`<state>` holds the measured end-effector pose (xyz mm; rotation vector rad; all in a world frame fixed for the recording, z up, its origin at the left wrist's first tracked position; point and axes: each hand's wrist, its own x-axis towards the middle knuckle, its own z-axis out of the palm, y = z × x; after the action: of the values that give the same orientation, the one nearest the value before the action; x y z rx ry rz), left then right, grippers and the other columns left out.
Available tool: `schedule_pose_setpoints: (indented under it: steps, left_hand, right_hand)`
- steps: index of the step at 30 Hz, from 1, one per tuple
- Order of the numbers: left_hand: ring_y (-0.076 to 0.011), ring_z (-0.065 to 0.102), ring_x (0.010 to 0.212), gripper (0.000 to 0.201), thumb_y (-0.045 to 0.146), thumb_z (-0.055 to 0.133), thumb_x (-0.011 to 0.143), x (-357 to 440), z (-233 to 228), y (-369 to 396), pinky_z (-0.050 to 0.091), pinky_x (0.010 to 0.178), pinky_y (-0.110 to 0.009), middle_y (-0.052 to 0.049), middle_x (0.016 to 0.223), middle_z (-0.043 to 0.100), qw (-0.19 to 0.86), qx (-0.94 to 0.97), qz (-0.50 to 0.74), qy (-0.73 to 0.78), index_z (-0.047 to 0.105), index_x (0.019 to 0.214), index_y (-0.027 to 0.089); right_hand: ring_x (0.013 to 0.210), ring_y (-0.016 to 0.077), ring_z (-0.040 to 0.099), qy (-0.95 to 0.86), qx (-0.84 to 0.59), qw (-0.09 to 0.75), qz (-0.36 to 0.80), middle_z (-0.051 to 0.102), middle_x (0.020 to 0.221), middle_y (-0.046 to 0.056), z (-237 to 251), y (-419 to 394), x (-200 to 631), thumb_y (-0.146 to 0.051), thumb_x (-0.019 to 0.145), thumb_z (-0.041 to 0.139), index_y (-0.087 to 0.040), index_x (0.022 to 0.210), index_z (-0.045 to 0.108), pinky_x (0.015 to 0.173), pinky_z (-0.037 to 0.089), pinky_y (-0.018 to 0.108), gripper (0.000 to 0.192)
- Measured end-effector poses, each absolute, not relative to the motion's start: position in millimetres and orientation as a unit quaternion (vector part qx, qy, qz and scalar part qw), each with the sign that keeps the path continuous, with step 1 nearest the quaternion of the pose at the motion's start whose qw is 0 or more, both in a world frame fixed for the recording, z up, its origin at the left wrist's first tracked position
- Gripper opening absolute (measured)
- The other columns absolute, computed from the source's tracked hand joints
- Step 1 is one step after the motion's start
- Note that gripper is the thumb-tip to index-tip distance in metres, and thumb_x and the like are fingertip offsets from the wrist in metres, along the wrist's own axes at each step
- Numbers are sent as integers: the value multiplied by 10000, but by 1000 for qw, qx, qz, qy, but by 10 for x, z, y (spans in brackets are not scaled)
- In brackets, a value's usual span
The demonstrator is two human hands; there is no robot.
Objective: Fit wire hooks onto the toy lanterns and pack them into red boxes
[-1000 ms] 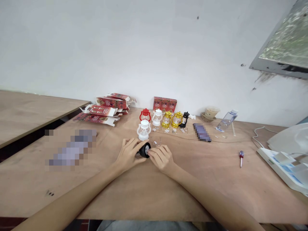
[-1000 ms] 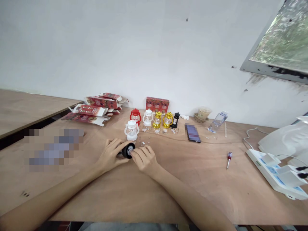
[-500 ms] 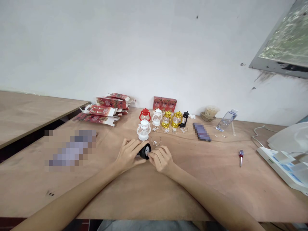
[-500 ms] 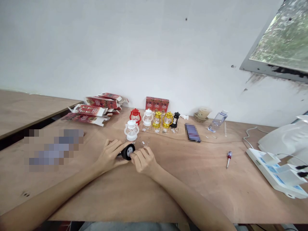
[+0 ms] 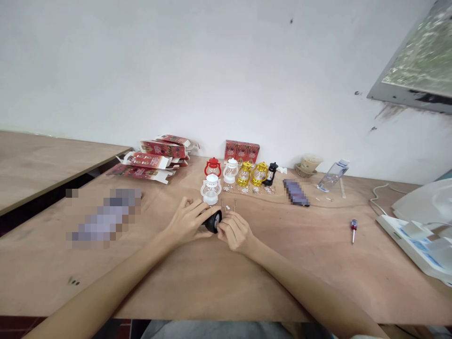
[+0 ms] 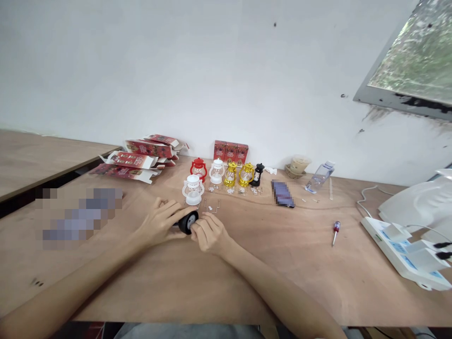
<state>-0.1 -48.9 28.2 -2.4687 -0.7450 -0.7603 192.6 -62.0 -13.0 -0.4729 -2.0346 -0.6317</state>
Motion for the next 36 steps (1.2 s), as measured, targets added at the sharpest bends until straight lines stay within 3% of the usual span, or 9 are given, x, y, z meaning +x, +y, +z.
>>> schedule_pose_setpoints:
  steps: [3,8,20,36]
  left_hand:
    - [-186,514,781,391,408,543,812,-2,289,-491,229,658,-321,-48,837,630,206,-905,-257,-270,554,1136,191]
    - [-174,530,777,386,372,564,781,-38,271,-475,245,678,-315,-39,844,631,169,-910,-259,-275,560,1125,198]
    - [-177,558,761,417,351,566,779,-16,231,-496,270,686,-304,-44,818,640,131,-909,-304,-254,543,1159,179]
    - [-168,569,743,426,300,577,733,21,223,-529,283,682,-301,-46,841,651,102,-911,-310,-254,540,1134,162]
  right_hand:
    - [713,154,612,-850,-181,445,-214,623,748,53,-132,-602,1948,-101,847,449,-190,897,516,817,515,336,123]
    - [792,154,608,-865,-185,450,-121,638,813,73,-110,-574,1986,-156,864,498,-177,910,545,693,515,287,69]
    - [1009,172,577,-845,-242,475,42,581,1051,110,-90,-564,2013,-335,878,520,-183,1071,494,852,503,319,247]
    - [812,206,614,-846,-230,444,-184,626,882,143,-113,-594,1942,-300,928,382,-96,1070,455,688,543,314,260]
